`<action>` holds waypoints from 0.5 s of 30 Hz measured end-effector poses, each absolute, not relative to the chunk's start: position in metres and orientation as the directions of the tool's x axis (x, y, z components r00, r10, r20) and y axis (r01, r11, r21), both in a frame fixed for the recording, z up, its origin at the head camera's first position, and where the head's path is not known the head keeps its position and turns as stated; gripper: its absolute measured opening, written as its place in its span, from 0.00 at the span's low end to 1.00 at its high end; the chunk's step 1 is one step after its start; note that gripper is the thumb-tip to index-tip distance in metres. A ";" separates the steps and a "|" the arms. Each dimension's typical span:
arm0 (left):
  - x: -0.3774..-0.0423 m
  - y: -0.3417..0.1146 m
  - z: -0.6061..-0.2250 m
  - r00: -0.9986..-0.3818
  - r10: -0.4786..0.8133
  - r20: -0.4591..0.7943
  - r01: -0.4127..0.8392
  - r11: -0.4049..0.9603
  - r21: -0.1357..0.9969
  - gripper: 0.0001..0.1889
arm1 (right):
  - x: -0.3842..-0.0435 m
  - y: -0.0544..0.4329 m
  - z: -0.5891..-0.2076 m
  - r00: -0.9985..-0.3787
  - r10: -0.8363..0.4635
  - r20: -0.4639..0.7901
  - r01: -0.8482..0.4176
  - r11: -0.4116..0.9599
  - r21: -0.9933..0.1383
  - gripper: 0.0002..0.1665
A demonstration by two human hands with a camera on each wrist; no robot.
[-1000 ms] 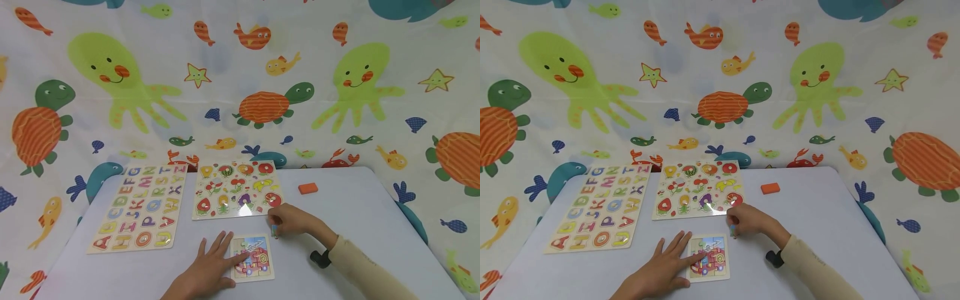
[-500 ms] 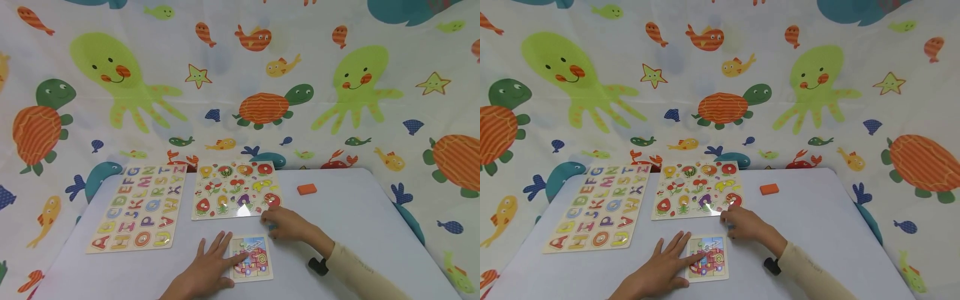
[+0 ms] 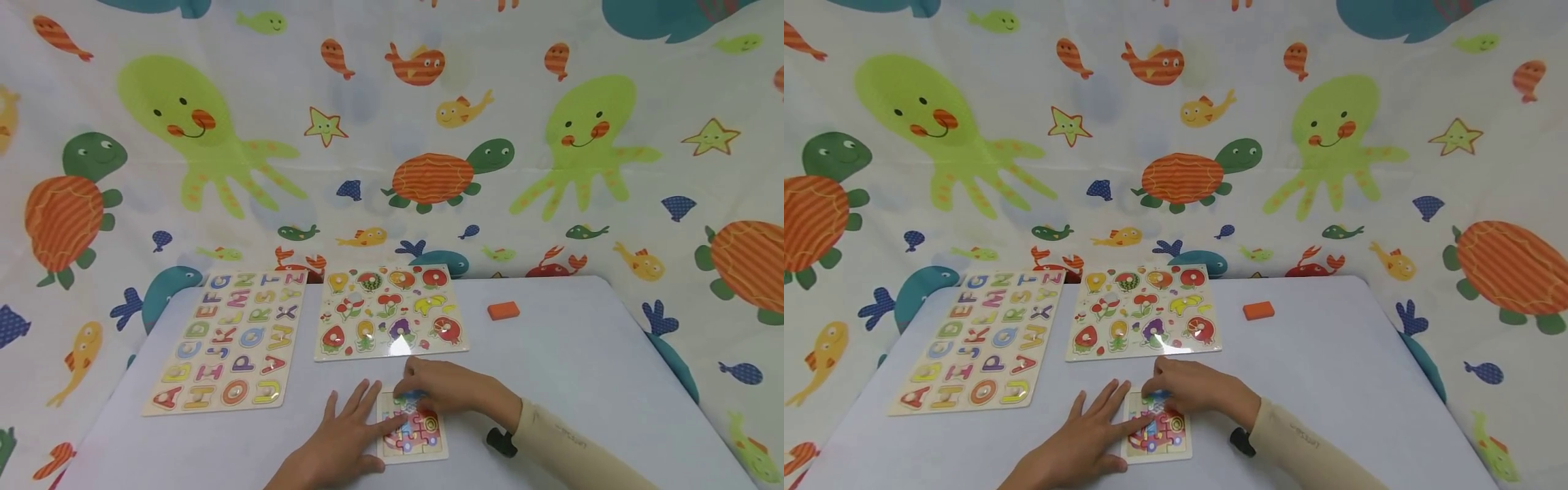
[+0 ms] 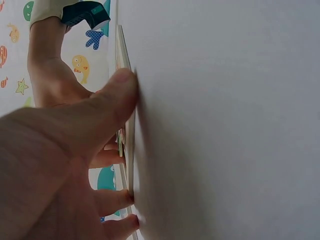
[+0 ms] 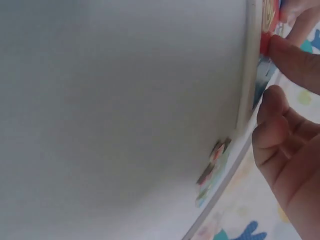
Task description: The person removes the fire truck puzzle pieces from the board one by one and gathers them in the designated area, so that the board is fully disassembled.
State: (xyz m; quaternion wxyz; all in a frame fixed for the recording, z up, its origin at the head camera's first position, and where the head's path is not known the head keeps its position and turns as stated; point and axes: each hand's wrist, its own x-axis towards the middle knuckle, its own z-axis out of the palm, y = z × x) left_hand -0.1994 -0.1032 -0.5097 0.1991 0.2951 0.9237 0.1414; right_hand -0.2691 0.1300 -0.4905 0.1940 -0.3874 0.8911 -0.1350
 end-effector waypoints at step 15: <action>-0.199 -0.104 -0.510 -0.745 0.615 -0.259 0.506 0.774 0.381 0.37 | -0.259 0.120 -0.490 -0.680 -0.696 -0.229 -0.597 0.708 -0.377 0.27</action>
